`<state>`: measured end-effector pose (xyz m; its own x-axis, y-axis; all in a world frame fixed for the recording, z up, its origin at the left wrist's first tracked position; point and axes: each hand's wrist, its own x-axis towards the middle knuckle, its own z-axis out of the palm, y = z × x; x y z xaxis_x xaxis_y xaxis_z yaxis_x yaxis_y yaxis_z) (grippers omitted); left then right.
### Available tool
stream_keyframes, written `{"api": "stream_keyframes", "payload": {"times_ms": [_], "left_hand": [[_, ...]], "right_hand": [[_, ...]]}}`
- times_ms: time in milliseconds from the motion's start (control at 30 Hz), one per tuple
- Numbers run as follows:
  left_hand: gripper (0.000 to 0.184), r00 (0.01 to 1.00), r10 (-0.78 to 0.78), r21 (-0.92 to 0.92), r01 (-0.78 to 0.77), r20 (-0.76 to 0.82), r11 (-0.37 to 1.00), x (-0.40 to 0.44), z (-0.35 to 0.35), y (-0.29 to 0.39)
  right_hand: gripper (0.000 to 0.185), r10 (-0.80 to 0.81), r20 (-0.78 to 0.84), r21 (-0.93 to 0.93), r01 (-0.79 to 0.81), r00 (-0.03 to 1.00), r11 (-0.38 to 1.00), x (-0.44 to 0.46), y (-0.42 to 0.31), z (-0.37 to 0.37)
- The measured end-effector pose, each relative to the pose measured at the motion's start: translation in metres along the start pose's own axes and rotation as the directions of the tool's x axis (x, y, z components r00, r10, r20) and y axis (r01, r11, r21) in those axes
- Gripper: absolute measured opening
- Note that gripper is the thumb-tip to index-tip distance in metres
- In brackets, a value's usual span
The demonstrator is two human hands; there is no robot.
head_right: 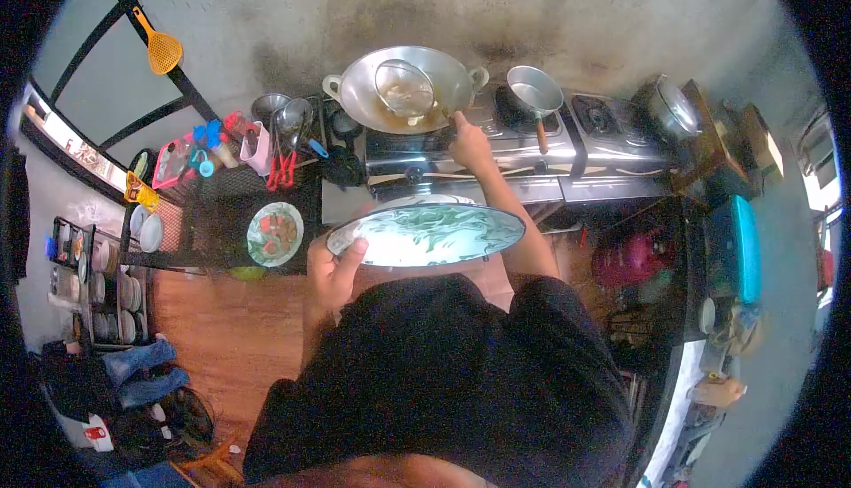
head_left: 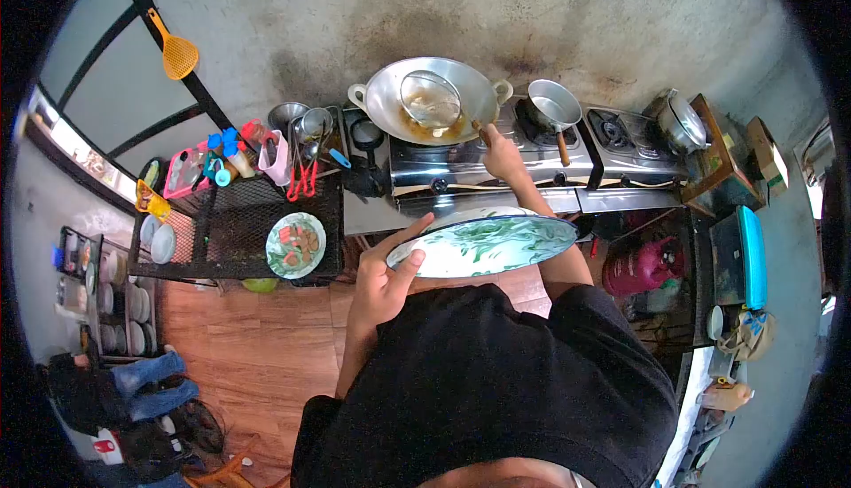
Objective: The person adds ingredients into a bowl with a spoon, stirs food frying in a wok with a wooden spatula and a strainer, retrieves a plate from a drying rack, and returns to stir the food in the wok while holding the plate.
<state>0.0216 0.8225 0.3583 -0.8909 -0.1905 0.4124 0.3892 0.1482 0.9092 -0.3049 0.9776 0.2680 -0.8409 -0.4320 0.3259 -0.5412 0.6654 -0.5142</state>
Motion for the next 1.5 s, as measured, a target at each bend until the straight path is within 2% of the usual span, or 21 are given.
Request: {"api": "stream_keyframes", "payload": {"times_ms": [67,100,167,233,367,433,500,567,667,767,800,900,933,1000,1033,1100,1167,1233,1300,1367,1500], "left_hand": [[0.037,1.000,-0.004,-0.010,0.004,0.001,1.000,0.001,0.000,0.000],[0.037,1.000,0.011,0.003,-0.011,0.015,1.000,0.001,0.001,0.002],[0.037,0.999,0.034,0.022,-0.034,0.034,0.999,0.000,-0.001,0.003],[0.037,0.999,0.019,0.007,-0.020,0.026,1.000,0.001,-0.001,0.002],[0.038,0.999,-0.012,0.010,0.011,0.038,1.000,0.001,-0.001,0.004],[0.038,0.999,-0.006,0.005,0.006,0.032,1.000,0.002,-0.001,0.005],[0.038,1.000,-0.002,0.000,0.002,0.027,1.000,0.000,-0.001,0.005],[0.038,0.999,0.003,0.011,-0.003,0.042,1.000,0.000,-0.003,0.006],[0.038,0.999,-0.040,-0.022,0.041,0.027,0.999,-0.003,-0.003,0.005],[0.037,0.999,0.008,0.035,-0.007,-0.034,0.999,-0.006,-0.002,-0.006],[0.037,0.999,-0.020,0.006,0.020,-0.029,1.000,-0.006,0.000,-0.003],[0.036,0.997,-0.015,0.057,0.020,-0.078,0.998,-0.008,0.009,0.000],[0.036,0.995,-0.045,0.027,0.047,-0.092,0.999,-0.008,0.013,0.004],[0.037,0.992,-0.041,0.022,0.044,-0.123,0.999,-0.006,0.025,0.005],[0.037,0.989,-0.046,0.021,0.049,-0.142,0.999,-0.008,0.030,0.005],[0.037,0.986,-0.019,0.035,0.026,-0.167,0.999,-0.007,0.040,0.003],[0.036,0.980,-0.006,0.045,0.015,-0.198,0.999,-0.009,0.051,0.005],[0.036,0.978,-0.022,0.043,0.031,-0.209,0.999,-0.009,0.061,0.008],[0.036,0.977,-0.013,0.084,0.031,-0.212,0.996,-0.008,0.069,0.013],[0.036,0.975,-0.070,0.022,0.076,-0.211,0.997,-0.008,0.078,0.016],[0.036,0.977,-0.013,0.087,0.033,-0.211,0.996,-0.007,0.088,0.011]], "right_hand": [[0.036,0.040,0.032,-0.092,-0.037,0.999,0.995,-0.003,-0.001,0.004],[0.037,0.059,0.032,-0.039,-0.058,0.998,0.998,-0.003,0.001,0.003],[0.038,0.004,-0.078,0.057,0.001,0.997,0.998,-0.002,0.005,0.001],[0.039,0.008,-0.093,0.101,0.002,0.996,0.995,0.004,0.001,-0.004],[0.033,-0.009,-0.091,0.047,0.013,0.996,0.999,0.004,-0.003,-0.010],[0.029,0.050,0.007,-0.085,-0.050,0.999,0.995,0.000,-0.005,-0.007],[0.029,0.116,0.038,-0.121,-0.111,0.993,0.986,-0.004,-0.001,0.001],[0.033,0.036,-0.036,-0.032,-0.038,0.999,0.999,-0.006,-0.004,-0.001],[0.039,0.107,-0.040,-0.038,-0.108,0.994,0.993,-0.002,-0.020,-0.016],[0.041,0.036,-0.055,-0.057,-0.039,0.998,0.998,0.004,-0.011,-0.018],[0.046,-0.010,-0.044,-0.047,0.008,0.999,0.999,-0.001,-0.009,-0.016],[0.048,-0.004,0.048,-0.122,0.010,0.999,0.992,-0.004,-0.004,-0.013],[0.050,0.044,0.082,-0.158,-0.031,0.996,0.987,-0.006,-0.007,-0.017],[0.051,0.078,0.085,-0.171,-0.063,0.993,0.983,-0.002,0.003,-0.010],[0.052,0.022,0.032,-0.149,-0.017,0.999,0.989,0.002,0.010,-0.008],[0.053,0.001,0.031,-0.067,0.001,1.000,0.998,0.002,0.006,-0.025],[0.053,0.011,0.059,-0.080,-0.006,0.998,0.997,0.001,0.002,-0.036],[0.053,-0.071,0.018,-0.041,0.072,0.997,0.997,0.004,0.014,-0.033],[0.054,-0.044,0.056,-0.058,0.047,0.997,0.997,0.003,0.017,-0.033],[0.054,-0.054,0.094,-0.075,0.062,0.994,0.995,0.000,0.018,-0.035],[0.051,-0.041,0.038,-0.038,0.043,0.998,0.998,0.010,0.020,-0.038]]}}
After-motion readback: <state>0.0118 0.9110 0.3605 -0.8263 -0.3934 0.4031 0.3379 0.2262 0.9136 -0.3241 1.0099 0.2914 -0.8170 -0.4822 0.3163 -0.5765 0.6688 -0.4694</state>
